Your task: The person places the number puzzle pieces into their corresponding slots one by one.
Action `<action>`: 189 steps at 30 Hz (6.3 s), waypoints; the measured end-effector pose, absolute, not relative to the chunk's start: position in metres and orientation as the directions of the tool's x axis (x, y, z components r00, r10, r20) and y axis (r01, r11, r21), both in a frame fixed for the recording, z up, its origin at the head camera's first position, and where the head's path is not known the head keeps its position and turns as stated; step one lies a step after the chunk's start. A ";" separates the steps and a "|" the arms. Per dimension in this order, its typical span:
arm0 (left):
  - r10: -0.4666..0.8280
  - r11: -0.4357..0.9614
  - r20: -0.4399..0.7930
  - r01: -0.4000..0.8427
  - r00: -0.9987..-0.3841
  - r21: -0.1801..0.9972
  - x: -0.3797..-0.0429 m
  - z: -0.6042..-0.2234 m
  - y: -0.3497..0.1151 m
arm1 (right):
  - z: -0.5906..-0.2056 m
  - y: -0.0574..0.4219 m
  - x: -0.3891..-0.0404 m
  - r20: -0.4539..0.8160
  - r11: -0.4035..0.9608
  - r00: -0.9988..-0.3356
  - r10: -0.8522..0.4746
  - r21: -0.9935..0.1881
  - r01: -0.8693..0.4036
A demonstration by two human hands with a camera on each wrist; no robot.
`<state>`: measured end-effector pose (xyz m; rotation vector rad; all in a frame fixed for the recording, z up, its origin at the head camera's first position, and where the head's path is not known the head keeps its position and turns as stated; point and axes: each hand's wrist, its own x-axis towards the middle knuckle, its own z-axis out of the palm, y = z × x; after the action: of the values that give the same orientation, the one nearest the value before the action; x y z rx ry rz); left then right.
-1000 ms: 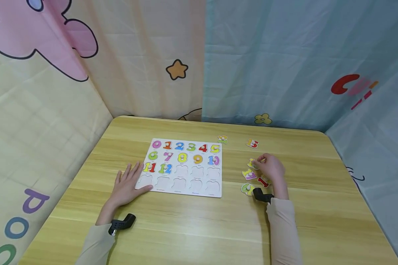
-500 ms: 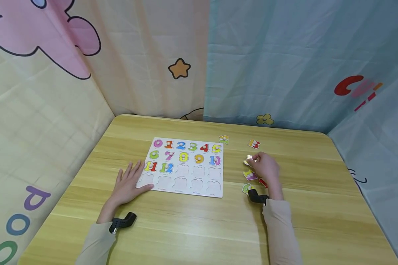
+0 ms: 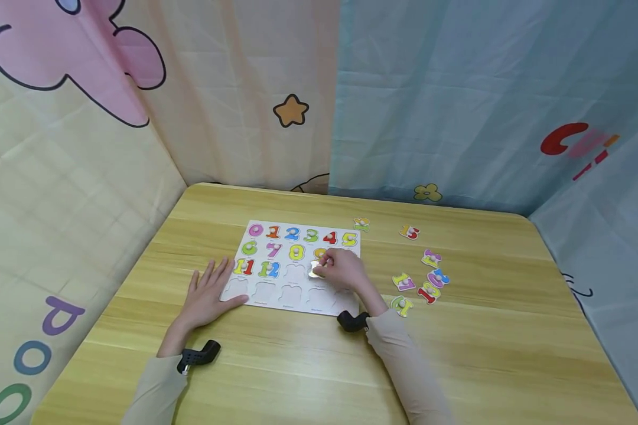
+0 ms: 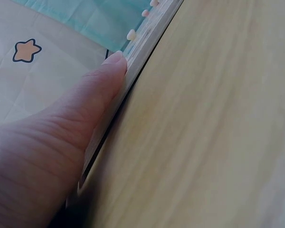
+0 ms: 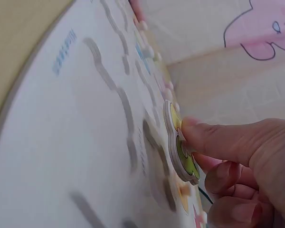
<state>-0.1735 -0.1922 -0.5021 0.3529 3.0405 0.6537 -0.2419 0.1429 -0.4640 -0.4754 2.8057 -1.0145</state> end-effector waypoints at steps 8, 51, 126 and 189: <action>0.227 0.883 0.047 0.226 -0.973 0.410 -0.172 -0.504 -0.190 | -0.478 0.104 -0.243 -0.063 0.698 -0.935 -0.348 -0.684 -0.213; 0.223 0.892 0.032 0.217 -0.974 0.397 -0.175 -0.502 -0.190 | -0.477 0.086 -0.238 -0.067 0.744 -0.945 -0.321 -0.634 -0.208; 0.223 0.887 0.039 0.220 -0.974 0.406 -0.175 -0.504 -0.192 | -0.458 0.180 -0.239 -0.012 0.803 -0.962 -0.274 -0.553 -0.222; 0.218 0.888 0.043 0.216 -0.975 0.405 -0.172 -0.499 -0.190 | -0.461 0.305 -0.296 -0.085 0.689 -0.961 0.263 -0.680 0.249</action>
<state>-0.1720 -0.1898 -0.4991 0.3501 3.0491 0.6535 -0.2962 0.3053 -0.4612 0.4405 2.9055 -1.1657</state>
